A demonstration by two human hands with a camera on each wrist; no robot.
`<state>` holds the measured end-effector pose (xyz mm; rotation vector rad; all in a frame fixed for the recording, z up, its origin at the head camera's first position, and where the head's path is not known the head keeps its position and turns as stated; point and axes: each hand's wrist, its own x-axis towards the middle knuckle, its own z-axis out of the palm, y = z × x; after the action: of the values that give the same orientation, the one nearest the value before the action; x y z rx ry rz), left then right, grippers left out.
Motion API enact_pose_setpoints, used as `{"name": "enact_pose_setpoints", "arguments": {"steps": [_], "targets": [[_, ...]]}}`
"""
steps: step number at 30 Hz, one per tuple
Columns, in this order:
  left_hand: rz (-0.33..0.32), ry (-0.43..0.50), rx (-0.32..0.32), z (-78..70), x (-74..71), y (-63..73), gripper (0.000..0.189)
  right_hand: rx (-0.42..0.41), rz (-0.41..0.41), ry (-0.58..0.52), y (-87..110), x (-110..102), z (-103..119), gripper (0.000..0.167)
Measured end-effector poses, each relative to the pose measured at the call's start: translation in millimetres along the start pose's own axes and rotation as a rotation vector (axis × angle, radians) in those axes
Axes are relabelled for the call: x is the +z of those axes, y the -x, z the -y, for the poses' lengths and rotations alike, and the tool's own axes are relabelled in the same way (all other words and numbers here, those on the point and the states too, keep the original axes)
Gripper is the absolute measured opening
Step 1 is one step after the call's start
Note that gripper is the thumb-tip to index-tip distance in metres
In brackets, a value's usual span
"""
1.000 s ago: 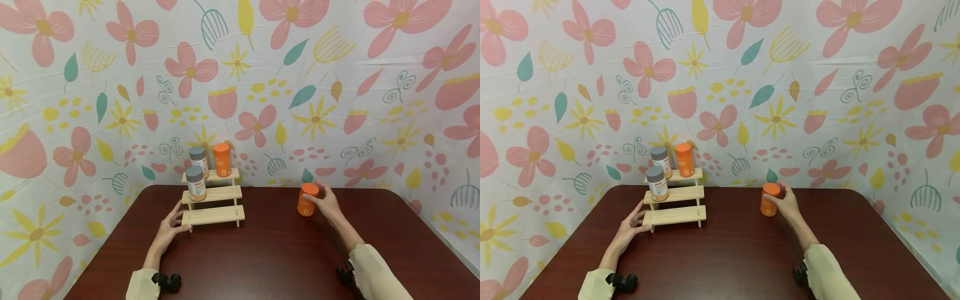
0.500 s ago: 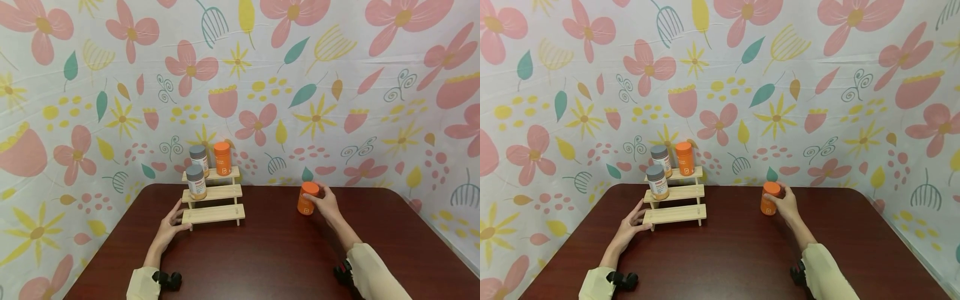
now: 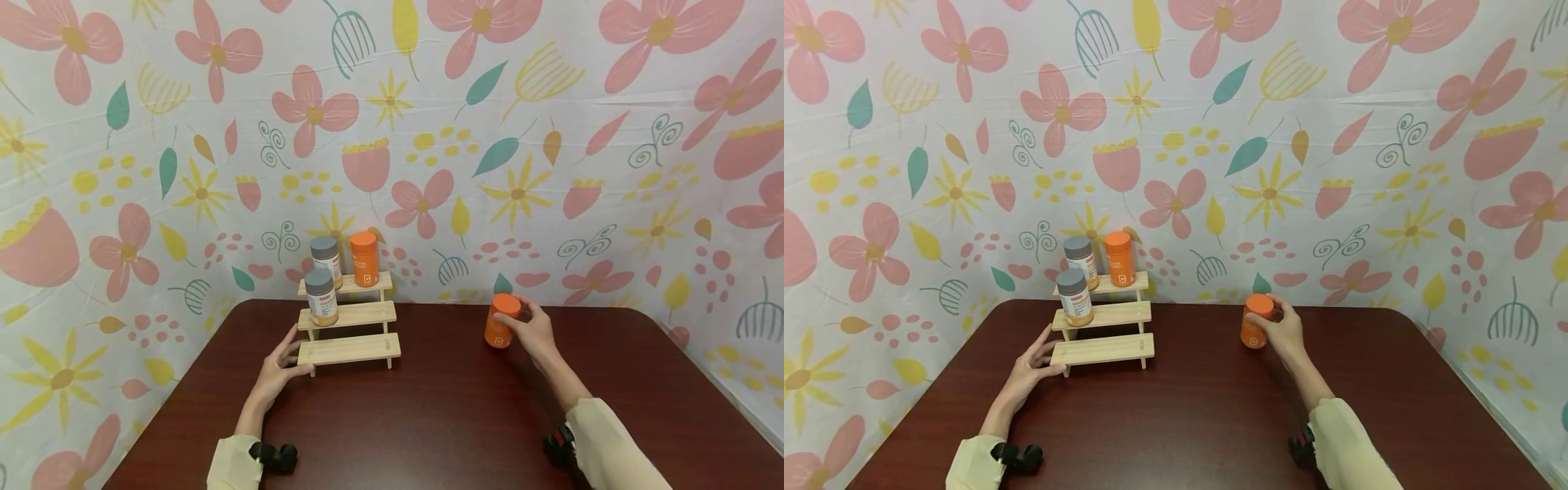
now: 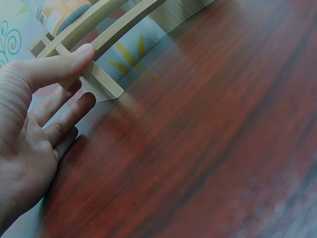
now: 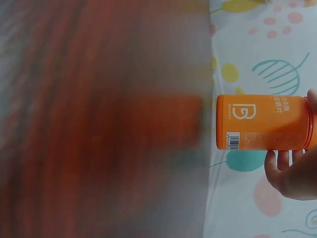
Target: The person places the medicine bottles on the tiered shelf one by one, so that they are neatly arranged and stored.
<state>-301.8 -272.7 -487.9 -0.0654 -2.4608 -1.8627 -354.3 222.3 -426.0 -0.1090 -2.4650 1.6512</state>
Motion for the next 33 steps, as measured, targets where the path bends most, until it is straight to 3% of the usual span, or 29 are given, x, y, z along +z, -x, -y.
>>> {"name": "enact_pose_setpoints", "arguments": {"steps": [17,33], "targets": [[0.007,0.013,-0.01,-0.8,1.8,0.9,0.093,-0.122,0.054,-0.095,-0.3,30,44,0.074],[0.007,0.012,-0.02,0.8,-0.4,-0.8,0.093,-0.211,0.178,-0.22,-1.7,94,112,0.065]]}}
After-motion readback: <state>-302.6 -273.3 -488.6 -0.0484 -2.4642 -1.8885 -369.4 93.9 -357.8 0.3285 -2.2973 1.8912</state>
